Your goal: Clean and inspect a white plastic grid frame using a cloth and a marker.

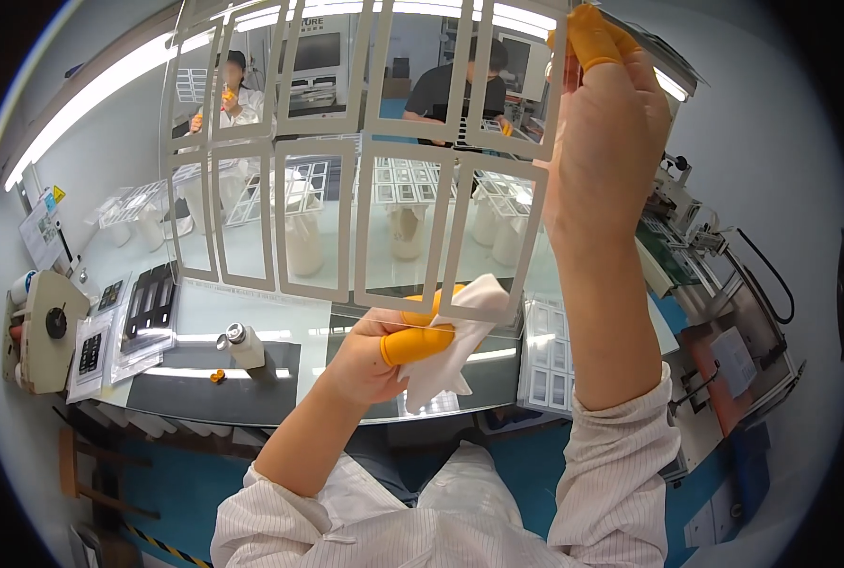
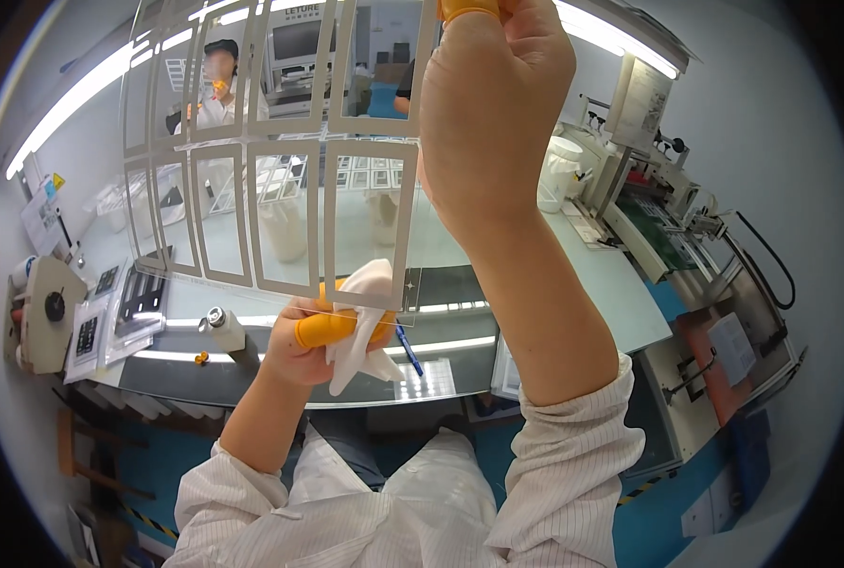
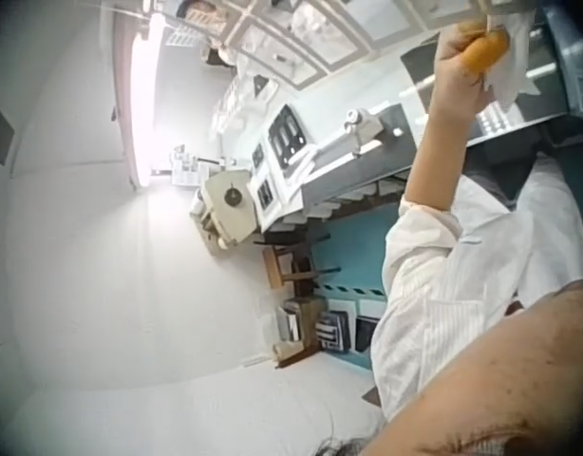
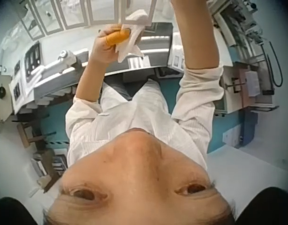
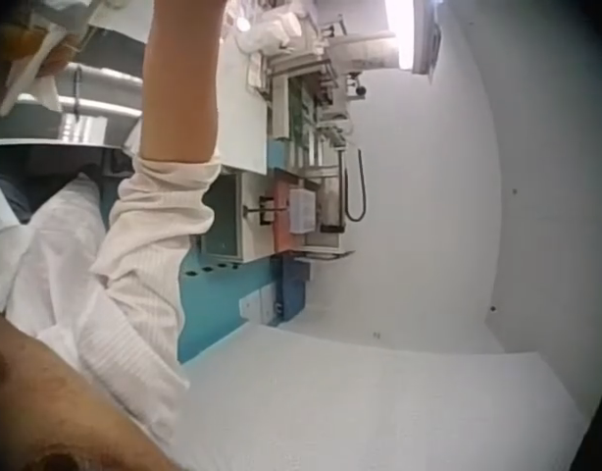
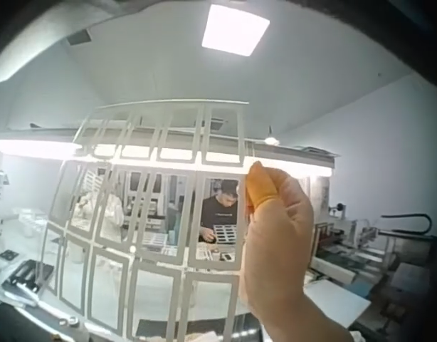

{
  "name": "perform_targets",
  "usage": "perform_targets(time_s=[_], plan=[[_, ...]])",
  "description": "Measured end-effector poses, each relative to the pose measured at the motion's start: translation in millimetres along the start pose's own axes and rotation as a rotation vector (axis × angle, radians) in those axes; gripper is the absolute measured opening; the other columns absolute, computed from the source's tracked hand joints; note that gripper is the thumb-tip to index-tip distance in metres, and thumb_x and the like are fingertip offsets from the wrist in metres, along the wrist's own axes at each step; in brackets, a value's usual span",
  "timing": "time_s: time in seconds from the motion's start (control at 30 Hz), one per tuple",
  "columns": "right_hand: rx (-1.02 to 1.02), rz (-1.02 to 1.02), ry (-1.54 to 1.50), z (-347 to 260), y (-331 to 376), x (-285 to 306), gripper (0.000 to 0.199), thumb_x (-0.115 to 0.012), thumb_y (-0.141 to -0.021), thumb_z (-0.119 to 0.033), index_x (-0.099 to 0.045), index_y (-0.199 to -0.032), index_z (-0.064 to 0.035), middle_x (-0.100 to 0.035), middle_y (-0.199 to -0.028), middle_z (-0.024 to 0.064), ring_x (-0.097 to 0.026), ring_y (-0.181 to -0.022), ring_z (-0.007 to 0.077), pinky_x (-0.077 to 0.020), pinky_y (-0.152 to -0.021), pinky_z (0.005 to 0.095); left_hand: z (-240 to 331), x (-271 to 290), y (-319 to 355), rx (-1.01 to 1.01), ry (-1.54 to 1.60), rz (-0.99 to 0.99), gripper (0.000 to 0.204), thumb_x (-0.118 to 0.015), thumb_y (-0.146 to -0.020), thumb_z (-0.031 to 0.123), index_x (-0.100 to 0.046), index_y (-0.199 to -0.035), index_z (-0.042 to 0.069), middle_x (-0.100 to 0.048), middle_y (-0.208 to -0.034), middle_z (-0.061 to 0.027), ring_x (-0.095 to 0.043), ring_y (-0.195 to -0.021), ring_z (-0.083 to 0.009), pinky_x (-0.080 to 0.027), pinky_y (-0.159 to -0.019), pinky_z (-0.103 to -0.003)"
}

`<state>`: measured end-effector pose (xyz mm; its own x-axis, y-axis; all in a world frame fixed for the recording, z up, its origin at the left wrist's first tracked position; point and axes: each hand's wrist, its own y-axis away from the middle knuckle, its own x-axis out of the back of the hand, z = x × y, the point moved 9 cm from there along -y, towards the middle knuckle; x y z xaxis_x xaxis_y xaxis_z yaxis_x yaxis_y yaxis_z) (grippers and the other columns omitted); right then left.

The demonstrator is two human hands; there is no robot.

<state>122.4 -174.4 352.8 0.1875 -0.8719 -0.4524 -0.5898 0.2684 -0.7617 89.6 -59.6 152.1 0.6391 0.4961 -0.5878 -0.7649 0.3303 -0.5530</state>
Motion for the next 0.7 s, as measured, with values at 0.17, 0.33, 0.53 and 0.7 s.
perform_targets(time_s=[0.17,0.33,0.53,0.7], plan=[[0.085,-0.034,-0.041,-8,8,-2,0.025,-0.045,-0.077,-0.006,-0.05,-0.098,0.0063,-0.052,-0.087,0.0087,-0.052,-0.079,0.0125,-0.0406,-0.08,0.021,1,-4,1,0.006,-0.066,-0.004,0.026,-0.058,-0.073,0.009,-0.056,-0.098,0.001,-0.052,-0.096,-0.015,-0.054,-0.086,-0.0268,-0.044,-0.073,-0.037],[0.002,0.024,-0.008,-14,23,-10,0.023,-0.045,-0.078,-0.006,-0.051,-0.097,0.004,-0.053,-0.079,0.0071,-0.051,-0.072,0.0118,-0.0413,-0.073,0.0223,29,-23,-20,-0.189,-0.113,-0.026,0.029,-0.054,-0.075,0.011,-0.052,-0.103,0.004,-0.05,-0.09,-0.0122,-0.05,-0.069,-0.02,-0.04,-0.058,-0.028],[0.036,-0.155,-0.08,-9,25,-15,0.02,-0.045,-0.078,-0.005,-0.053,-0.096,0.0022,-0.054,-0.082,0.0075,-0.051,-0.072,0.0113,-0.0416,-0.072,0.022,54,-39,-49,-0.264,-0.074,-0.05,0.027,-0.05,-0.078,0.014,-0.05,-0.102,0.001,-0.049,-0.082,-0.011,-0.047,-0.059,-0.019,-0.037,-0.051,-0.024],[0.108,-0.159,-0.031,-13,33,-11,0.018,-0.046,-0.081,-0.007,-0.054,-0.096,-0.0004,-0.054,-0.083,0.0059,-0.052,-0.075,0.01,-0.0412,-0.074,0.0212,29,-31,-42,-0.164,-0.203,0.028,0.014,-0.051,-0.08,0.008,-0.06,-0.089,0.001,-0.059,-0.08,-0.0064,-0.057,-0.067,-0.0093,-0.046,-0.058,-0.018]])
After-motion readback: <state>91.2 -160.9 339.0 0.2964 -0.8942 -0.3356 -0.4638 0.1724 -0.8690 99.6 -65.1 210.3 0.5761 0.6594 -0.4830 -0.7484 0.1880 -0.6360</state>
